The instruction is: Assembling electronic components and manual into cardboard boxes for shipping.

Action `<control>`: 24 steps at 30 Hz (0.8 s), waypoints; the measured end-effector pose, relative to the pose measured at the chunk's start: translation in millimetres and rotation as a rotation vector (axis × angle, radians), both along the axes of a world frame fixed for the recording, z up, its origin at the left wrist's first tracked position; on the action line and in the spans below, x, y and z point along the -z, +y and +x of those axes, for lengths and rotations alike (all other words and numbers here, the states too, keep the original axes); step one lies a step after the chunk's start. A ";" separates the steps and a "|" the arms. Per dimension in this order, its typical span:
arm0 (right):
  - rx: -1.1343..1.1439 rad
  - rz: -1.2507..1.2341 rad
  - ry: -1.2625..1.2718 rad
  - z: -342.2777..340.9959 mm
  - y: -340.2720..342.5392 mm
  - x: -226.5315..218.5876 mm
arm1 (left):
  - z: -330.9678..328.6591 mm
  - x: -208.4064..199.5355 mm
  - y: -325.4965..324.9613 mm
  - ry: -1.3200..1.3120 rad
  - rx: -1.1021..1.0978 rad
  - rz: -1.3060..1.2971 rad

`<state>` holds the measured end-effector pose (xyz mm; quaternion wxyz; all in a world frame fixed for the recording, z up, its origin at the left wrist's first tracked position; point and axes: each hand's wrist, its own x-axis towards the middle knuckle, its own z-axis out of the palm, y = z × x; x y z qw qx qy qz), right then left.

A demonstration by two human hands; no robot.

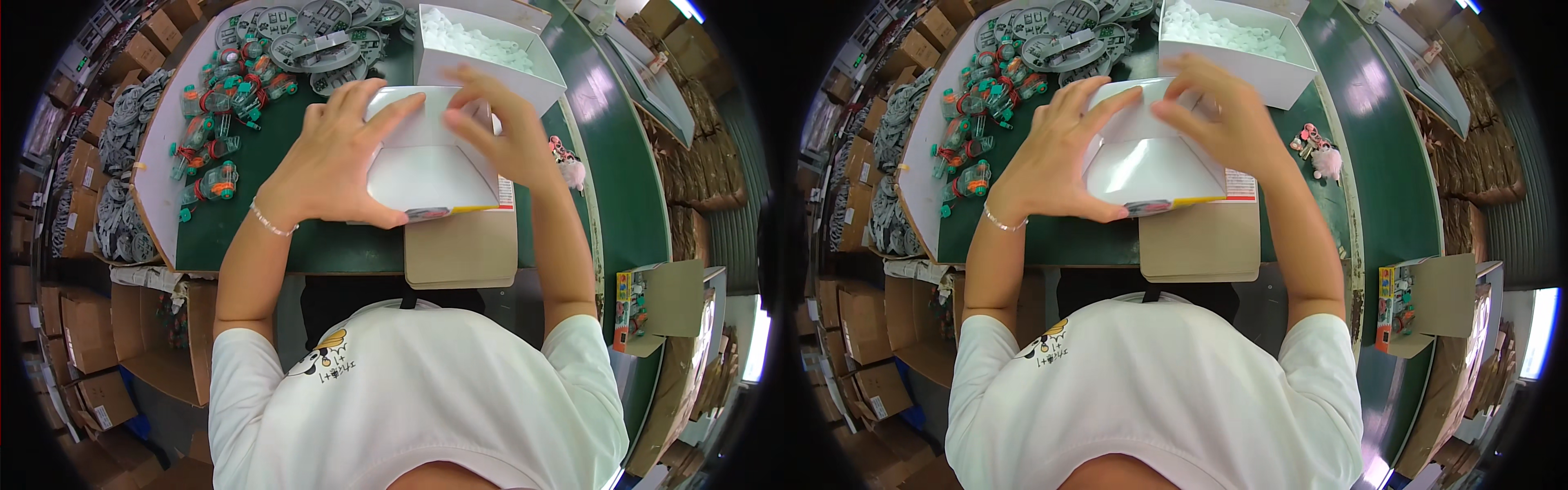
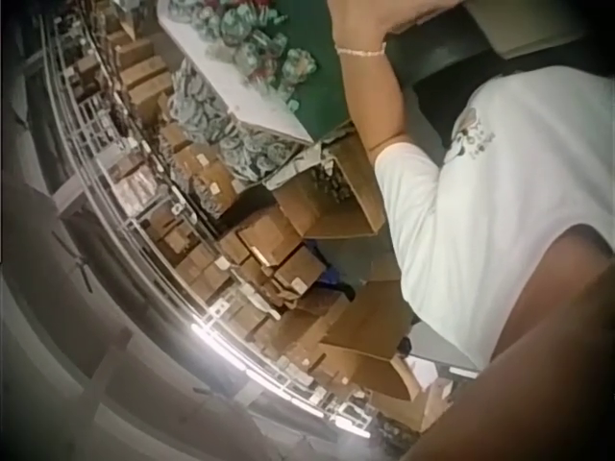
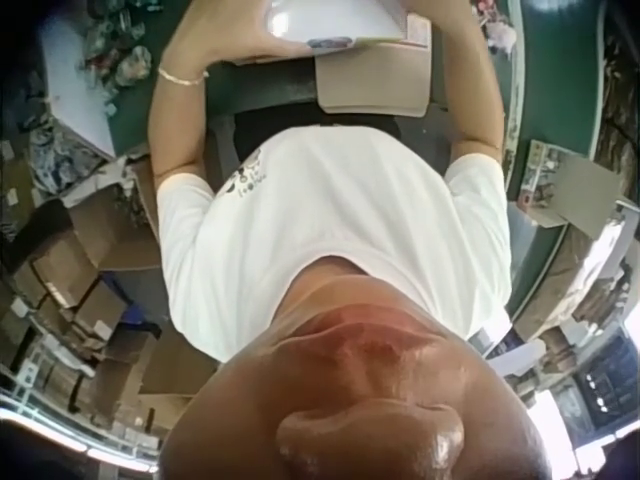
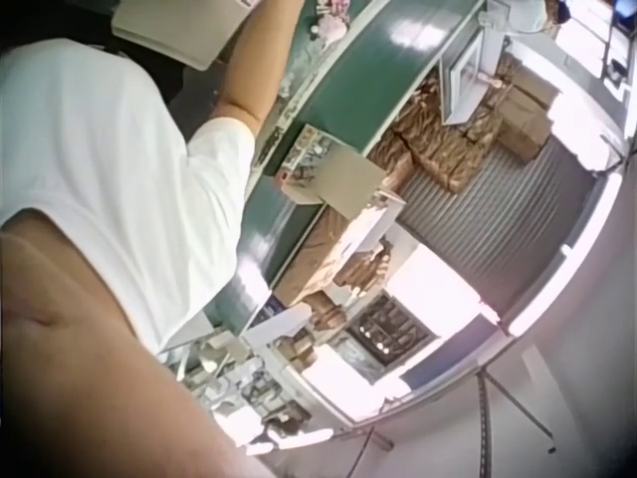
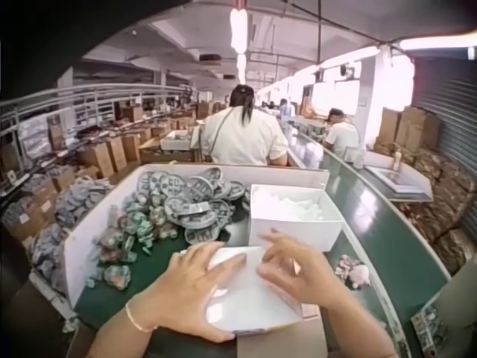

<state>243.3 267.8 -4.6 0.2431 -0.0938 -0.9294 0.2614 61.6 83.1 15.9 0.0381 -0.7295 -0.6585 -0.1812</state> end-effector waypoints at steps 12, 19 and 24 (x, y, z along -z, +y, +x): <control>0.113 -0.425 0.515 -8.7 -70.5 -10.7 | 17.9 56.2 22.4 -0.660 -0.151 0.592; 0.194 0.416 0.116 -22.2 -25.0 35.8 | 17.7 71.4 2.8 -0.782 -0.201 0.626; -0.050 0.337 -0.108 -25.2 -15.5 59.9 | 15.3 89.5 5.0 -0.279 -0.233 0.370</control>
